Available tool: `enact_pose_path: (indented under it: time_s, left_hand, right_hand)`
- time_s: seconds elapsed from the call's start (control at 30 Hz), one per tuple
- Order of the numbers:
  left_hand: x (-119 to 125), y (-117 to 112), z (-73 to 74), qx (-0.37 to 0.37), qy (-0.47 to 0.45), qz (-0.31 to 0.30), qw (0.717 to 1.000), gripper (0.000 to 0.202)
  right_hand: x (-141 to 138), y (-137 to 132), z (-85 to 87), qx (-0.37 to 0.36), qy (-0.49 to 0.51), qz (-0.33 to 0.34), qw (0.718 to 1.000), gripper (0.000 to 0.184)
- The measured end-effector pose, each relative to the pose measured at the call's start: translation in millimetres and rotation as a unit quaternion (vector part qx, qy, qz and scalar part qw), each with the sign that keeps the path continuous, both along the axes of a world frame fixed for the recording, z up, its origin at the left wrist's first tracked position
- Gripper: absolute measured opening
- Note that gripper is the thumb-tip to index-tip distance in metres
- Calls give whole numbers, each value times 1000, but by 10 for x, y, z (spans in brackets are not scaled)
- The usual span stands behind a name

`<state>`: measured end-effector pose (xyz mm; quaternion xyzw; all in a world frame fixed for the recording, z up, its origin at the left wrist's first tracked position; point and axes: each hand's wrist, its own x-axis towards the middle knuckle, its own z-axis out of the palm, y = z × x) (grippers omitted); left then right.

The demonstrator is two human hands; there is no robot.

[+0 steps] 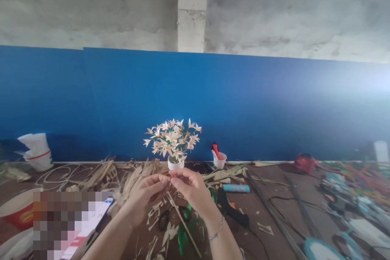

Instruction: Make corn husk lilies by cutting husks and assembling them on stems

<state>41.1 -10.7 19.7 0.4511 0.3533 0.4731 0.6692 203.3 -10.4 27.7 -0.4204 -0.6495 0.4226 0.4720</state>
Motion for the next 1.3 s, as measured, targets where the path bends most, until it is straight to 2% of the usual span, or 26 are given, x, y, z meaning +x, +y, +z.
enact_pose_path:
  time_s: [0.17,0.33,0.53,0.63,0.73,0.83,0.93,1.03,1.17,1.23,1.3]
  left_hand:
    - [13,-13,-3,-21,9,-21,1000,35]
    - [2,14,-41,43,98,-5,994,36]
    - [46,-8,-21,190,194,48,961,22]
    - [98,-33,29,221,211,25,952,25]
    - [143,-60,63,221,149,-15,964,30]
    - [179,-101,41,168,125,4,978,32]
    - [212,-159,-30,130,132,34,982,35]
    - [228,-215,-142,153,162,81,971,28]
    - [198,-261,-364,189,302,180,917,16]
    - [178,-270,-478,223,347,185,892,14]
    - [169,-271,-569,244,355,185,883,14]
  right_hand:
    - [-37,-33,-12,133,-55,-21,989,17]
    - [-24,-49,7,207,-102,-46,972,20]
    - [17,-19,5,224,-150,-78,960,20]
    - [42,-33,34,231,-175,-75,954,21]
    - [64,-56,71,221,-198,-64,953,20]
    - [80,-79,79,214,-205,-57,953,20]
    - [89,-103,32,214,-211,-61,952,20]
    - [89,-131,-65,225,-228,-82,944,23]
    - [84,-171,-217,224,-263,-110,932,24]
    - [83,-187,-281,217,-269,-115,931,23]
    - [77,-194,-327,216,-271,-115,931,24]
